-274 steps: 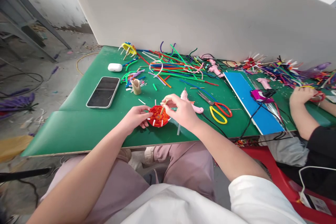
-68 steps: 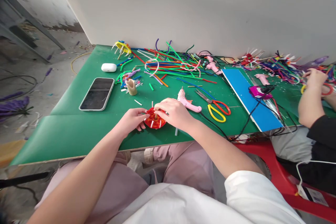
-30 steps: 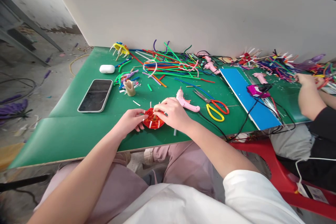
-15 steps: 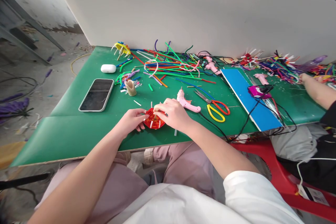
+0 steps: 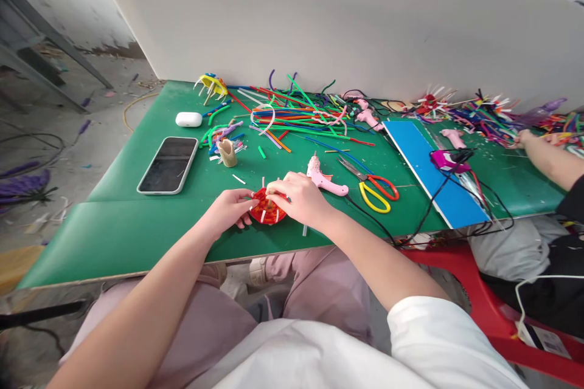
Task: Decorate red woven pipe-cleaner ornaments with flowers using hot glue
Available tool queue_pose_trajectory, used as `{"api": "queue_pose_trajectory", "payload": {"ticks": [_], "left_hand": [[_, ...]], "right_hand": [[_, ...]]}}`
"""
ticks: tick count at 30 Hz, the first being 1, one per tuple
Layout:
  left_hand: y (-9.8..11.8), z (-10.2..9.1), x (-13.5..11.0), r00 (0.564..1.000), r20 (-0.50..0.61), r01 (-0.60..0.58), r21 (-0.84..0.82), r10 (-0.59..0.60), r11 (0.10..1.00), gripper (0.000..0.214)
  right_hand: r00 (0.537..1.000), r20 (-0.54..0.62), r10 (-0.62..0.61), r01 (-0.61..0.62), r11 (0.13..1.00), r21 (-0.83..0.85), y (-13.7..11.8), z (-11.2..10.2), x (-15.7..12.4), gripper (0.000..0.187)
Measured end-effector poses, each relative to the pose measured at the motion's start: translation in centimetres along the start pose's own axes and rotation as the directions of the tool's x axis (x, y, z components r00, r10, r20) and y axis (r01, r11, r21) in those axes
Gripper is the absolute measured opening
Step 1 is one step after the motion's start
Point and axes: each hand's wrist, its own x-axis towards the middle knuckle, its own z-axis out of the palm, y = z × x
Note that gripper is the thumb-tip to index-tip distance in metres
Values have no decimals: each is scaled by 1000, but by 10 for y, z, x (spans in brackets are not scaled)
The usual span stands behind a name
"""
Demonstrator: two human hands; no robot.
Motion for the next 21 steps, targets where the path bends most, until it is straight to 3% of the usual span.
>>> {"api": "queue_pose_trajectory", "payload": {"ticks": [21], "left_hand": [[-1, 0, 0, 1000, 0, -7, -3, 7, 1000, 21]], "right_hand": [[999, 35, 13, -14, 1000, 25, 0, 1, 0, 6]]}}
